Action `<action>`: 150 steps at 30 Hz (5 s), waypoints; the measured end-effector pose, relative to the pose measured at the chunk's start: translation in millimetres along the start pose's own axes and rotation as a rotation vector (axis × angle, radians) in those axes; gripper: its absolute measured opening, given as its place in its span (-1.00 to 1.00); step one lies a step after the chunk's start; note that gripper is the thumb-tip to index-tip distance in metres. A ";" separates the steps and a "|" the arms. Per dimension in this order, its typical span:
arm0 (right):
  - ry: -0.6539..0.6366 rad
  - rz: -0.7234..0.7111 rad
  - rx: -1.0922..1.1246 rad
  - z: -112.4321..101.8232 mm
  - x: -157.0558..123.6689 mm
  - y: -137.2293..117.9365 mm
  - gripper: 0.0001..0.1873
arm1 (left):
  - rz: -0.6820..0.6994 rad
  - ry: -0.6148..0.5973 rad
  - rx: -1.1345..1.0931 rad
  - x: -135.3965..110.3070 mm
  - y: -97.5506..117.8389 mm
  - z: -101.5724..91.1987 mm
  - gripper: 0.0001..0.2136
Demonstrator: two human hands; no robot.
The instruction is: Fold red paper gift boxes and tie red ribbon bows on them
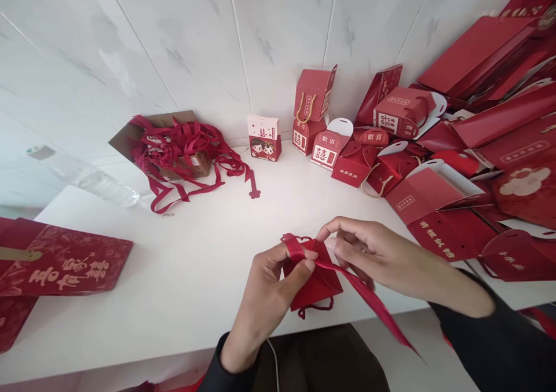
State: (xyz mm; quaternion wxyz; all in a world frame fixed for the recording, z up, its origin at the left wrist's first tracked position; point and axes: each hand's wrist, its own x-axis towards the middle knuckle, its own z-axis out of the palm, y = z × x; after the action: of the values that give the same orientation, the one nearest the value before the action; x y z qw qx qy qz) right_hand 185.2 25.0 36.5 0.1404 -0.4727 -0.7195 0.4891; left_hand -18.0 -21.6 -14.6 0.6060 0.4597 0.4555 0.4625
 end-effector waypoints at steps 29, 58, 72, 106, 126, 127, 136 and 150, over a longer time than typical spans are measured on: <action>0.004 0.163 0.420 8.5 5.0 18.0 -0.66 | 0.493 0.444 0.462 -16.6 -41.7 5.2 -0.76; 0.288 -0.012 -0.145 36.9 -9.8 62.8 -0.65 | -0.015 0.579 -0.203 -30.6 -38.6 9.9 -0.74; 0.344 0.039 -0.017 38.7 -16.8 66.4 -0.64 | -0.016 0.624 -0.406 -30.6 -41.0 10.9 -0.78; 0.334 0.119 -0.061 43.2 -26.7 33.5 -0.64 | -0.085 0.667 -0.352 -26.0 -35.2 2.3 -0.71; 0.316 -0.393 -0.188 57.7 -10.3 13.2 -0.62 | 0.142 0.185 0.557 -21.3 3.0 8.4 -0.73; 0.312 -0.392 -0.172 57.1 -9.0 13.0 -0.69 | 0.157 0.169 0.568 -21.8 2.0 7.0 -0.74; 0.297 -0.264 -0.110 45.2 -12.5 11.8 -0.86 | 0.322 0.220 0.575 -25.7 -3.1 -7.5 -0.40; 0.389 -0.218 -0.226 29.5 -23.2 21.7 -0.90 | 0.179 0.630 0.324 -26.8 -4.6 15.0 -0.79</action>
State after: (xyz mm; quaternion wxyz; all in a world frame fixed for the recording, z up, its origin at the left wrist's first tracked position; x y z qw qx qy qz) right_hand 189.2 -9.2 10.1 0.2744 -0.4902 -0.7758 0.2872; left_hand -6.9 -50.6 -13.3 0.3127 0.4228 0.6450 0.5544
